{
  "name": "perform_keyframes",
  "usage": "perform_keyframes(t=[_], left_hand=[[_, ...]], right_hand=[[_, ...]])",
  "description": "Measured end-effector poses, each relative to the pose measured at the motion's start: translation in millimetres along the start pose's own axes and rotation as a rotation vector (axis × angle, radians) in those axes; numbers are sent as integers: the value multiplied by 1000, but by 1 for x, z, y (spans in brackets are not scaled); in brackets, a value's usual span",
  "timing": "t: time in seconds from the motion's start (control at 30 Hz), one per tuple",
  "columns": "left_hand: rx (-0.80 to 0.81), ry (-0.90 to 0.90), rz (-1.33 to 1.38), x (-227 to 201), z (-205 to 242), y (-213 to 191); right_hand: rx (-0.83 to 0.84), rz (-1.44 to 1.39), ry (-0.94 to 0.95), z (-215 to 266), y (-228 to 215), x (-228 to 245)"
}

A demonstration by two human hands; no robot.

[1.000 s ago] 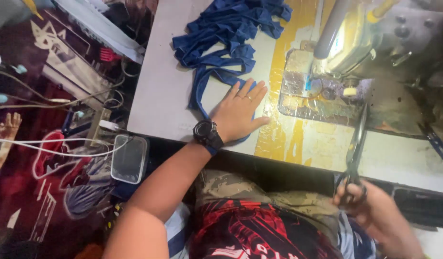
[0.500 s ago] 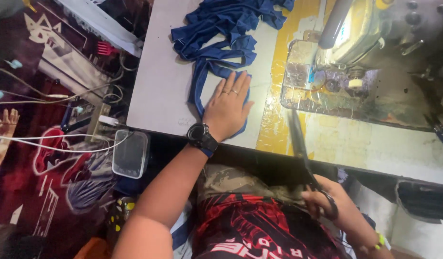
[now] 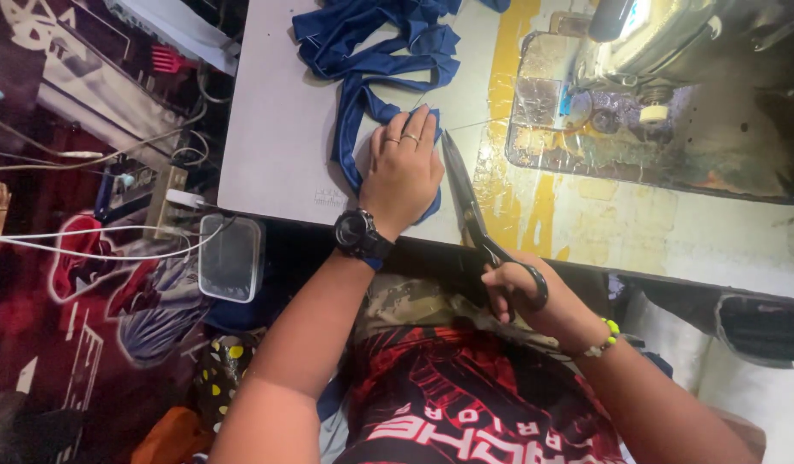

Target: Trimming the edges of blue fabric strips using a pair of scissors

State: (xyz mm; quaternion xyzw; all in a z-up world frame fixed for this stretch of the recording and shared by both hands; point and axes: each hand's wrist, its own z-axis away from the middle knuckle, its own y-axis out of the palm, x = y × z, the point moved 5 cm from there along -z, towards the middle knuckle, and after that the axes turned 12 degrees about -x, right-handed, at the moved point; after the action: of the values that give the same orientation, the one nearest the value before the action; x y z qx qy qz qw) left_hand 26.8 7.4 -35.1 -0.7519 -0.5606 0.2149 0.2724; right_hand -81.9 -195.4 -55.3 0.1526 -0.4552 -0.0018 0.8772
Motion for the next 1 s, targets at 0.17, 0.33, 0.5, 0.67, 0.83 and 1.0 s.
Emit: perform_keyframes(t=[0.17, 0.33, 0.5, 0.67, 0.83, 1.0], left_hand=[[5, 13, -11, -2, -3, -3], [-8, 15, -14, -3, -8, -9], [-170, -468, 409, 37, -2, -1], [-300, -1388, 1103, 71, 0, -40], [-390, -1375, 919, 63, 6, -100], [-334, -1115, 511, 46, 11, -139]], right_hand=[[-23, 38, 14, -2, 4, 1], [-14, 133, -15, 6, 8, 17], [-43, 398, -256, 34, -1, 42], [-16, 670, -117, 49, -9, 41], [167, 624, 37, 57, 8, 38], [233, 639, 63, 56, 45, 44]])
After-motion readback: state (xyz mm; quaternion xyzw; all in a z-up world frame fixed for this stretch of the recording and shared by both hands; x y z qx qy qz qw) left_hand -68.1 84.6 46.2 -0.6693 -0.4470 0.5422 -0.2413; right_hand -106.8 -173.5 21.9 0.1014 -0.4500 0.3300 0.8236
